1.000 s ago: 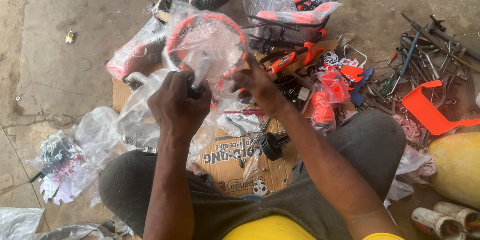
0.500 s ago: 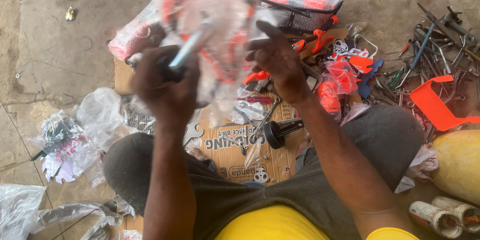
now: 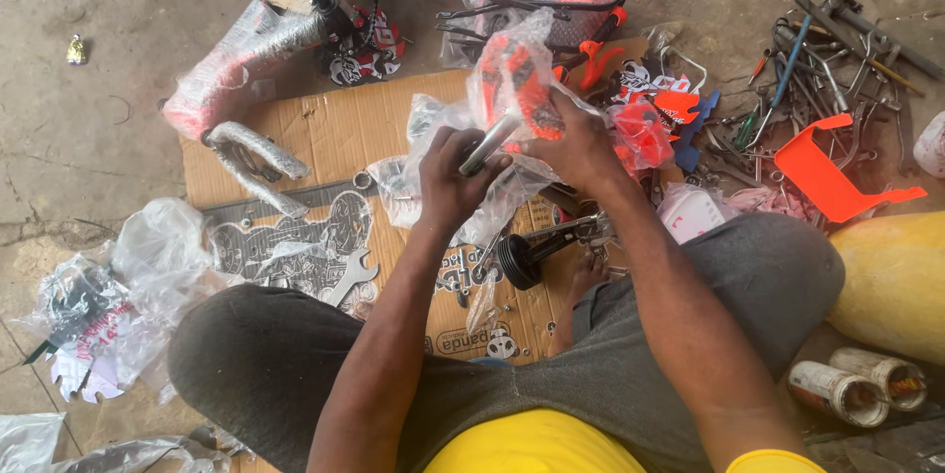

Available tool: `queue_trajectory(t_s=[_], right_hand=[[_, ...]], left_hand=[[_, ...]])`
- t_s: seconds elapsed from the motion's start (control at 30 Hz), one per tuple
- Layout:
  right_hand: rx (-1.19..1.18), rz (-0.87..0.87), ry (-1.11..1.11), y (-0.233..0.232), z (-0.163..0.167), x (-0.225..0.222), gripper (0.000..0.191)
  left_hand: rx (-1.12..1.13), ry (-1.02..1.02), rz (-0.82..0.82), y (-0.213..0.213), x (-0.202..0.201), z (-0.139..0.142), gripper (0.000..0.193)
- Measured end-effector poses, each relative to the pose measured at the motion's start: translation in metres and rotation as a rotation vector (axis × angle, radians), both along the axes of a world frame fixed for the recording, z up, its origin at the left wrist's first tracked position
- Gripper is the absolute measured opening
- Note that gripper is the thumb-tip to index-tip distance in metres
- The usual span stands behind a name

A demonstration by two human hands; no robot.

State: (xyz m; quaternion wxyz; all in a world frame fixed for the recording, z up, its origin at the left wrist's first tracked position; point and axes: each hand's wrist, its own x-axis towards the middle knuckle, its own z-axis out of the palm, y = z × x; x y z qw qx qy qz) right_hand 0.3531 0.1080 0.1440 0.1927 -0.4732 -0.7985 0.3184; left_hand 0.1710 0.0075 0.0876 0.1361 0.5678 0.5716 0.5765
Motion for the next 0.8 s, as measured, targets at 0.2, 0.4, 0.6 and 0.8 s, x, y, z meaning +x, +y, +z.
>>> queue_trajectory(t_s=[0.2, 0.4, 0.6, 0.8], right_hand=[[0.002, -0.123, 0.042, 0.015, -0.001, 0.015, 0.066], [0.074, -0.089, 0.237, 0.026, 0.009, 0.022, 0.051], [0.069, -0.077, 0.344, 0.023, 0.032, 0.010, 0.045], [0.313, 0.090, 0.340, 0.000, 0.055, -0.002, 0.047]], left_hand=[[-0.205, 0.038, -0.022, 0.007, 0.005, -0.007, 0.061], [-1.066, 0.308, -0.123, -0.023, -0.011, 0.034, 0.081], [-1.061, -1.335, -0.664, -0.055, -0.005, 0.043, 0.117], [-0.957, -1.558, -0.459, -0.039, 0.042, 0.005, 0.097]])
